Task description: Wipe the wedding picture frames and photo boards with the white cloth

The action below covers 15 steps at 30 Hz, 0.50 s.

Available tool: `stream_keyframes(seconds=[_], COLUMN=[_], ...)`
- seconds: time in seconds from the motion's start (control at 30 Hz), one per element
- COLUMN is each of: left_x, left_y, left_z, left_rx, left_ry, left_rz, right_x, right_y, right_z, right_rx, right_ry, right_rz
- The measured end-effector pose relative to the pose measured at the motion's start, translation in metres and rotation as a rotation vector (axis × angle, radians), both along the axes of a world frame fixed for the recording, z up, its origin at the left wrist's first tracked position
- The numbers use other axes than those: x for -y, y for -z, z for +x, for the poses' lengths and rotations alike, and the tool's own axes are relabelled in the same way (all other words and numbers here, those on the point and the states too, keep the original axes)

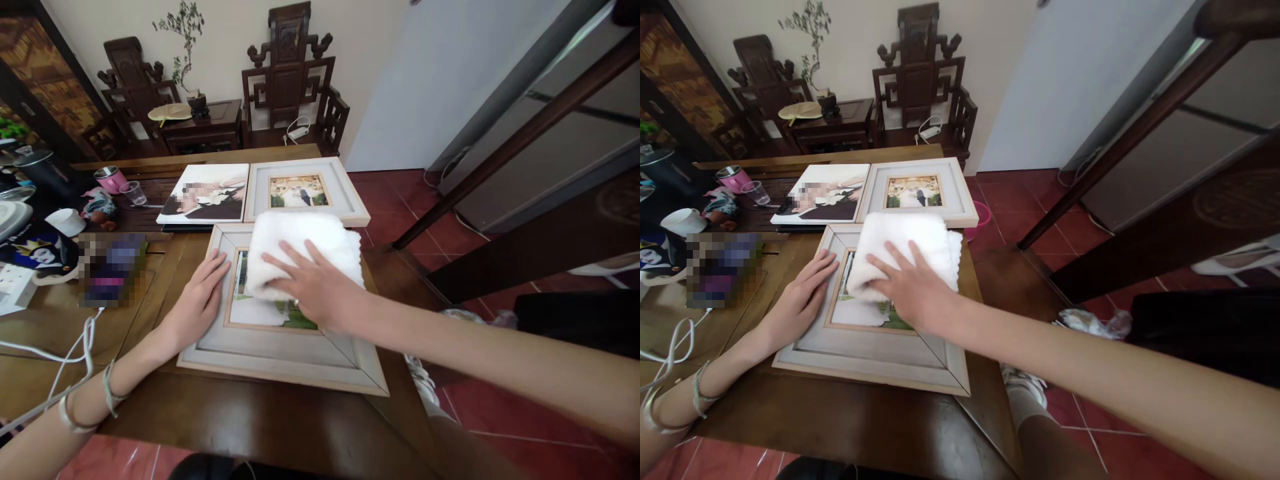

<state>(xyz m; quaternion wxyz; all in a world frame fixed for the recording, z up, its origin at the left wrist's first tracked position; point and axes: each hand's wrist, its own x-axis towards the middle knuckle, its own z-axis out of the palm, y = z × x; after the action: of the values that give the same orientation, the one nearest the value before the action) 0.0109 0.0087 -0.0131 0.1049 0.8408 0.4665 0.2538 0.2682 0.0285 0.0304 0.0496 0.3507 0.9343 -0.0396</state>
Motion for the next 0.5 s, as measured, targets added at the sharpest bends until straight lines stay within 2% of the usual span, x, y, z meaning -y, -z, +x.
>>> stream_keyframes(seconds=[0.1,0.17,0.3,0.5], left_x=[0.000,0.000,0.000,0.000], left_y=[-0.001,-0.001,-0.001,-0.001], left_z=[0.000,0.000,0.000,0.001], left_rx=[-0.002,-0.002,0.003,-0.005], left_ry=[-0.003,-0.006,-0.004,-0.022], left_rz=[-0.014,-0.022,-0.015,-0.007], right_x=[-0.017,-0.016,0.011,0.066], right_y=[0.005,0.005,-0.008,-0.051], right_z=[-0.004,-0.008,-0.016,-0.013], right_rx=[0.014,0.046,0.098,0.081], right_ry=[0.033,0.038,0.033,-0.120], right_rz=[0.099,0.079,-0.095,-0.446])
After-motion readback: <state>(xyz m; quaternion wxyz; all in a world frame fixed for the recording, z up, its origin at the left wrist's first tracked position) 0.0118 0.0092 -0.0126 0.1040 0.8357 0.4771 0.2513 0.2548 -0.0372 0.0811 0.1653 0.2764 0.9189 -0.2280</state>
